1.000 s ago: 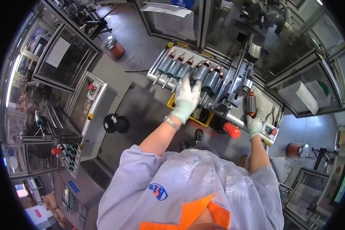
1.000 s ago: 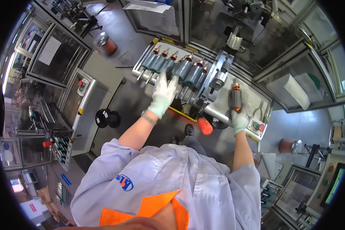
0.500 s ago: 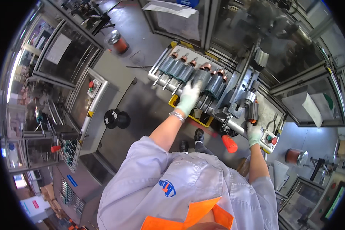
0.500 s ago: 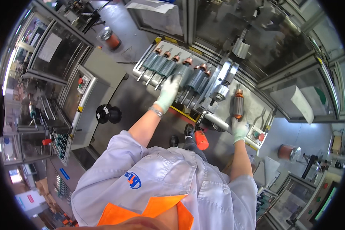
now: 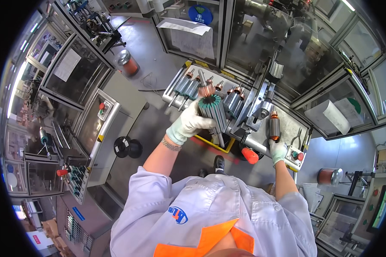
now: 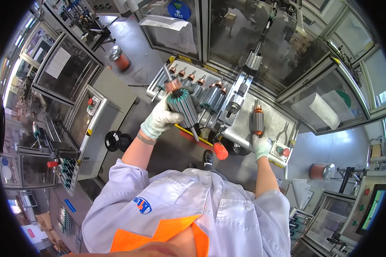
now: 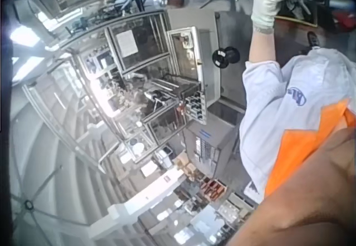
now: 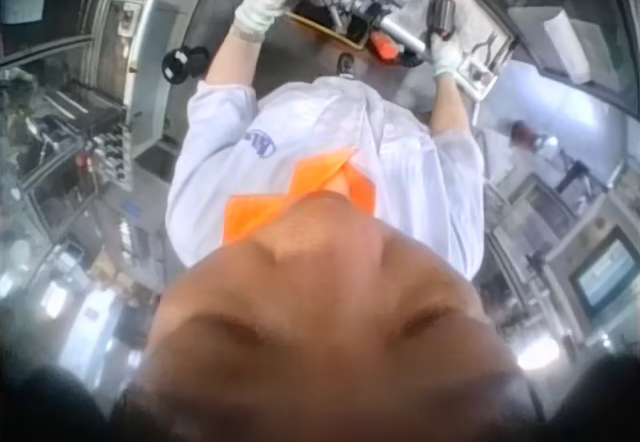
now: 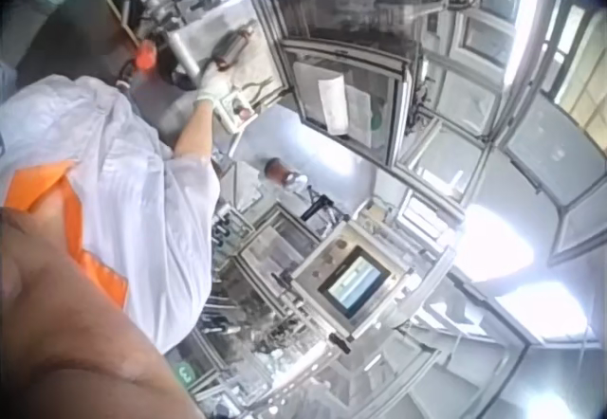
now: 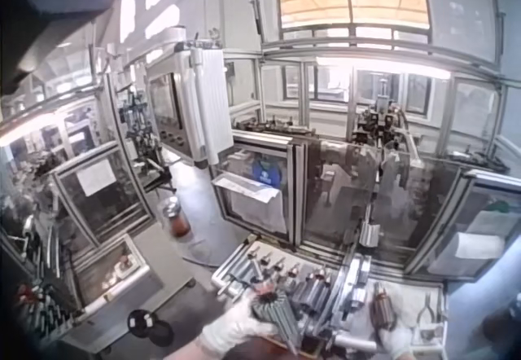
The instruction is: The person turns motor armatures by hand, loads and unloads them from processing machines, and places them onto racks and into storage bins.
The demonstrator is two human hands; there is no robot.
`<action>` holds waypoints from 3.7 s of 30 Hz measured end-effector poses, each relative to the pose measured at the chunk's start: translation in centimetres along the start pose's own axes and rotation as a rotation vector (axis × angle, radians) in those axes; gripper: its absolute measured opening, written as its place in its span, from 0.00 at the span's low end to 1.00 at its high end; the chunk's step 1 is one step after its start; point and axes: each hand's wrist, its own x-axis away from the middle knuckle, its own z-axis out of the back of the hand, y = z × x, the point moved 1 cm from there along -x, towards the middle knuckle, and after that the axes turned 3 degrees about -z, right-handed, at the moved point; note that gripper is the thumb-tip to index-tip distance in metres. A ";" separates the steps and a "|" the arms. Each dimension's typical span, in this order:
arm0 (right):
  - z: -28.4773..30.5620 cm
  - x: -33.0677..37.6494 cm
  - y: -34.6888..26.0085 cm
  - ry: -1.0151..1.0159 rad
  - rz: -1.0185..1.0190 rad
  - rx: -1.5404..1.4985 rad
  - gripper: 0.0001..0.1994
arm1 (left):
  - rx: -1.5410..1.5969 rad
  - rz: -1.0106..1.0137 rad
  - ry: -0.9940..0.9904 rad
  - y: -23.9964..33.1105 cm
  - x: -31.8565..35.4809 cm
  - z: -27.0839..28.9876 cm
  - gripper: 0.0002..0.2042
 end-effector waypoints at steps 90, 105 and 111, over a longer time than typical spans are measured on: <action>-11.6 -19.4 6.8 -0.129 0.443 -0.358 0.18 | -1.552 0.432 0.251 8.7 5.2 2.9 0.35; 4.6 21.3 -0.6 -0.205 -0.479 -1.038 0.06 | -1.440 0.428 0.900 32.3 50.3 21.1 0.21; 3.1 36.1 1.7 -0.076 -0.685 -1.137 0.10 | -0.989 0.306 0.855 32.1 49.1 18.4 0.19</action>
